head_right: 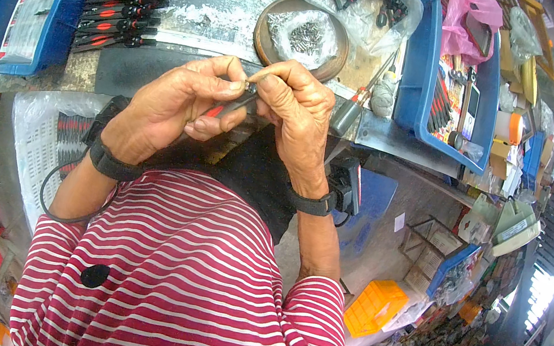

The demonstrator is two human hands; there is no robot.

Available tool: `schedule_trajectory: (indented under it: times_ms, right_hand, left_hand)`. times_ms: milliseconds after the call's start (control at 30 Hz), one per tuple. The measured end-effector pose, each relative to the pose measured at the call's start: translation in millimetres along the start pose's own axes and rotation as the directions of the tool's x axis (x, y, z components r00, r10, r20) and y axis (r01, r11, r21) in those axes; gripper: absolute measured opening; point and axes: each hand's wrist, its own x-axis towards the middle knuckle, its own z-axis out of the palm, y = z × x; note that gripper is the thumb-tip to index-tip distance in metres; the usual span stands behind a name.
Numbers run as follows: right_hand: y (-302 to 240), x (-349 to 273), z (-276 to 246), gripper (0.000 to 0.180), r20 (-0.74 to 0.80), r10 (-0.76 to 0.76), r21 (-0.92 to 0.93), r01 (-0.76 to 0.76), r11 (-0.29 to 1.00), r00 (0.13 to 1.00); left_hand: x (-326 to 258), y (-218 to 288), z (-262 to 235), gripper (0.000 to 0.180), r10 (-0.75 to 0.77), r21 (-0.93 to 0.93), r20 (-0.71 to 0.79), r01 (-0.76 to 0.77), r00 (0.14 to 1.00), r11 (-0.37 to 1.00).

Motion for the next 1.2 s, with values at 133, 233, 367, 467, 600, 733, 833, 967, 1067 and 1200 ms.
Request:
schedule_trajectory:
  times_ms: [133,233,367,467,600,733,833,967,1067,1200]
  right_hand:
    - [-0.2,-1.3,-1.8,0.016,-0.012,0.015,-0.015,-0.015,1.0,1.0]
    - [0.9,-1.0,-1.7,0.016,-0.014,-0.006,-0.024,0.006,1.0,1.0]
    - [0.6,-1.5,-1.7,0.015,-0.021,-0.002,-0.042,0.001,0.999,1.0]
    - [-1.5,-2.4,-1.8,0.016,-0.019,0.012,-0.086,-0.014,0.996,1.0]
    - [-1.6,-3.5,2.2,0.017,-0.029,0.024,-0.097,-0.027,0.995,0.999]
    - [-2.1,-2.7,5.0,0.018,-0.038,0.023,-0.099,-0.027,0.995,0.999]
    - [-4.4,-1.2,4.3,0.018,-0.047,0.054,-0.172,-0.061,0.983,0.997]
    - [-3.5,0.4,7.7,0.017,-0.064,0.009,-0.188,-0.021,0.982,0.998]
    - [2.4,-1.4,16.6,0.018,-0.151,-0.116,-0.308,0.065,0.949,0.982]
    - [0.4,2.2,12.3,0.017,-0.07,-0.054,-0.217,0.038,0.976,0.996]
  left_hand:
    - [0.3,0.3,1.9,0.013,0.028,0.062,-0.018,-0.026,0.999,0.998]
    - [-0.1,0.9,4.1,0.013,0.045,0.073,-0.035,-0.042,0.998,0.996]
    - [0.5,-0.3,8.1,0.016,0.103,0.128,-0.072,-0.093,0.992,0.987]
    - [0.7,-1.4,10.8,0.02,0.139,0.191,-0.11,-0.117,0.984,0.975]
    - [-0.7,-2.3,12.2,0.02,0.179,0.26,-0.14,-0.138,0.974,0.956]
    - [-2.5,-1.9,11.4,0.015,0.173,0.31,-0.14,-0.123,0.975,0.943]
    - [-2.4,-2.0,11.9,0.015,0.152,0.282,-0.152,-0.105,0.977,0.954]
    - [-2.0,-3.4,13.5,0.015,0.15,0.237,-0.179,-0.105,0.972,0.966]
    - [-2.5,-2.6,11.8,0.014,0.16,0.234,-0.17,-0.117,0.972,0.965]
    - [-4.3,-1.4,7.6,0.014,0.136,0.206,-0.157,-0.102,0.978,0.973]
